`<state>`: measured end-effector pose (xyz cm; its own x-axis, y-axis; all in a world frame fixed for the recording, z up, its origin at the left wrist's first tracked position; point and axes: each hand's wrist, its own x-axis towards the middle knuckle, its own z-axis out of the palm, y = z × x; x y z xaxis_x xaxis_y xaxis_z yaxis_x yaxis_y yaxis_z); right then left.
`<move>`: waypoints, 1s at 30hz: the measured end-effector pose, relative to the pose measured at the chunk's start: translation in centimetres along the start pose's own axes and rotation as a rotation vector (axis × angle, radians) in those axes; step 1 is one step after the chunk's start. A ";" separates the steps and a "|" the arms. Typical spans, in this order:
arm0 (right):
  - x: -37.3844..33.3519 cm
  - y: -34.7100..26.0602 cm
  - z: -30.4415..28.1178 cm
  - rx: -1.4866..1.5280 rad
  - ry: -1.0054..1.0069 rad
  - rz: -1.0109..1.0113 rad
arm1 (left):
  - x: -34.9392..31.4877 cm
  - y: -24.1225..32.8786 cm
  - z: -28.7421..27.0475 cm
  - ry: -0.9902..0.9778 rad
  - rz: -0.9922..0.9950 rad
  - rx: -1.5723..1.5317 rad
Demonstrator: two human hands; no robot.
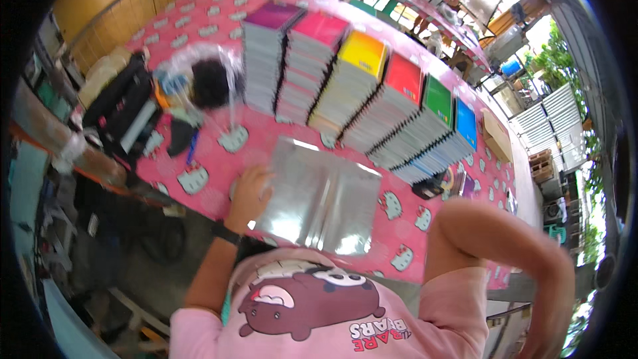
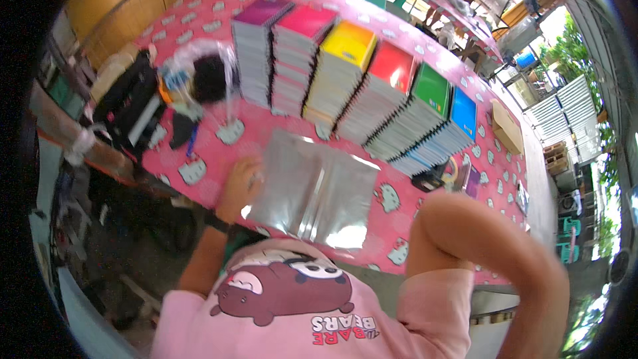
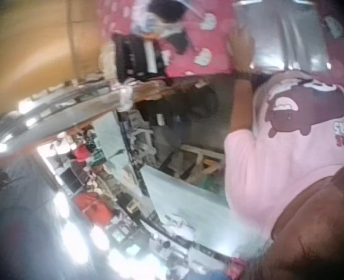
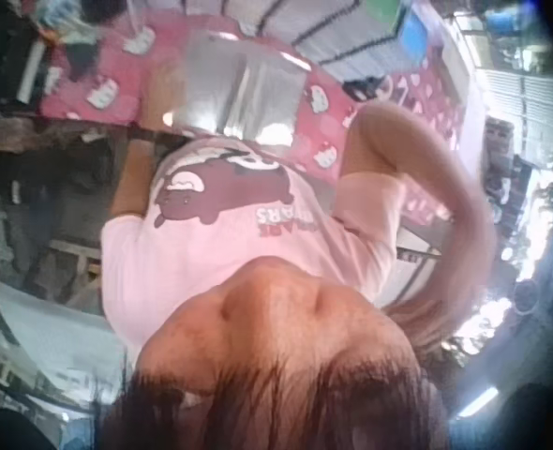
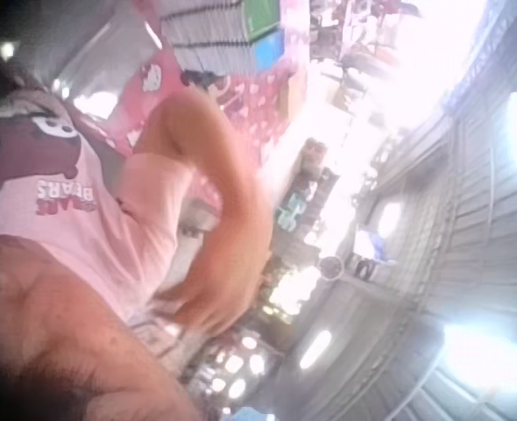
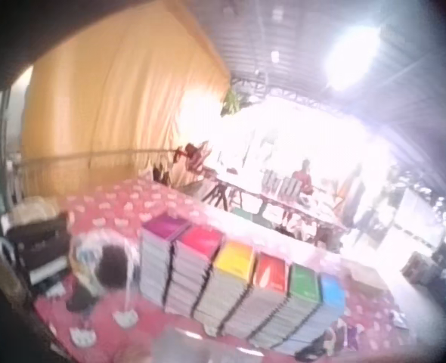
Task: The person places stacks of notebooks into clear plastic sleeves, sealing each sleeve with adhesive tape and placing the packaged items aside.
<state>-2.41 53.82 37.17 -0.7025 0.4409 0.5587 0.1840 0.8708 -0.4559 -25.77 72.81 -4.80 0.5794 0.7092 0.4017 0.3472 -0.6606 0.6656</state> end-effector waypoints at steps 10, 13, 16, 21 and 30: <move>10.1 38.9 10.1 -0.971 0.195 0.694 | 6.9 0.0 -7.8 0.269 0.129 -0.110; 12.1 41.2 11.5 -1.169 0.088 0.669 | 8.4 0.1 -8.8 0.284 0.136 -0.190; 12.7 42.2 11.3 -1.133 -0.104 0.767 | 9.1 -0.3 -8.9 0.247 0.109 -0.205; 13.2 42.7 11.1 -1.117 -0.174 0.845 | 10.5 -0.3 -10.0 0.263 0.103 -0.290; 12.7 43.3 10.0 -0.988 -0.012 0.811 | 14.0 0.7 -13.9 0.488 0.064 -0.417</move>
<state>-10.25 94.94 17.58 -0.1547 0.9219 0.3553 0.9879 0.1473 0.0479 -27.69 85.69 9.97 0.1531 0.7667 0.6235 -0.0499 -0.6242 0.7797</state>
